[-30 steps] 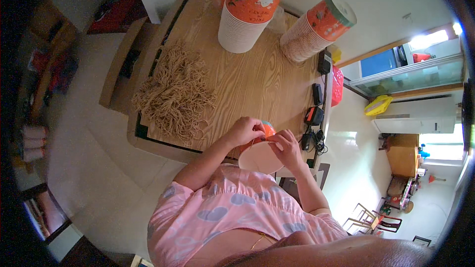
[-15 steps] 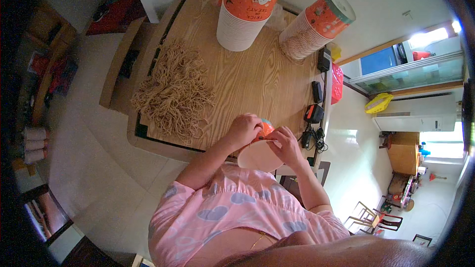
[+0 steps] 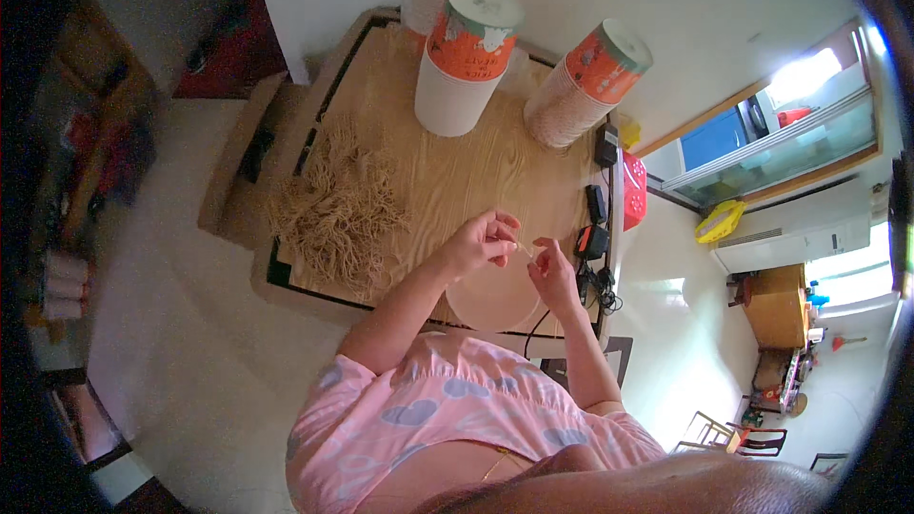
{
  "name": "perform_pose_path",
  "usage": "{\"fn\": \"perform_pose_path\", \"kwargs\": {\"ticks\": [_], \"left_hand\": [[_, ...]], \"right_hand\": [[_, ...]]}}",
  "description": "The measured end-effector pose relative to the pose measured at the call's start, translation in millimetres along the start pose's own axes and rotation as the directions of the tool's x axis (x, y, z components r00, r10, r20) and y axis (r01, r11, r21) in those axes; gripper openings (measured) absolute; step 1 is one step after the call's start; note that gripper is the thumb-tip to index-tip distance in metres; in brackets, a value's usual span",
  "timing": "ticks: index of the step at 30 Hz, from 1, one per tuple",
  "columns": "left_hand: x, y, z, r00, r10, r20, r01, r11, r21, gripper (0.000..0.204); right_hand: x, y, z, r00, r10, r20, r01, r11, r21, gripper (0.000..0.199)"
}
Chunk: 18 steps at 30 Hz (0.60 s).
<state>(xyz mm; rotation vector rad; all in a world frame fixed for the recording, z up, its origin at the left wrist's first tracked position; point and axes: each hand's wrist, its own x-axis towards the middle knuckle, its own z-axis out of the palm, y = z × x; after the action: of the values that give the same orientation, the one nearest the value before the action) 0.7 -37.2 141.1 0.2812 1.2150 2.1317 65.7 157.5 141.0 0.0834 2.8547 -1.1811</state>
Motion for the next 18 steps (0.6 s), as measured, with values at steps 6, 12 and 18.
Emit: {"fn": "perform_pose_path", "kwargs": {"ticks": [6,12,18], "left_hand": [[-2.2,1.8,29.7,0.962,0.239,0.131,-0.272,0.841,0.468,0.031],[-7.9,-4.5,16.0,0.883,0.468,-0.029,-0.343,0.688,0.640,0.028],[-19.3,-76.3,-58.0,0.581,0.780,-0.233,-0.266,0.452,0.851,0.043]], "right_hand": [[7.9,-19.6,10.5,0.882,-0.419,-0.217,0.406,0.908,-0.103,0.033],[14.5,-40.3,4.0,0.982,-0.138,0.127,0.128,0.988,0.081,0.014],[8.0,-59.9,4.7,0.997,-0.040,0.071,0.004,0.894,0.447,0.017]]}}
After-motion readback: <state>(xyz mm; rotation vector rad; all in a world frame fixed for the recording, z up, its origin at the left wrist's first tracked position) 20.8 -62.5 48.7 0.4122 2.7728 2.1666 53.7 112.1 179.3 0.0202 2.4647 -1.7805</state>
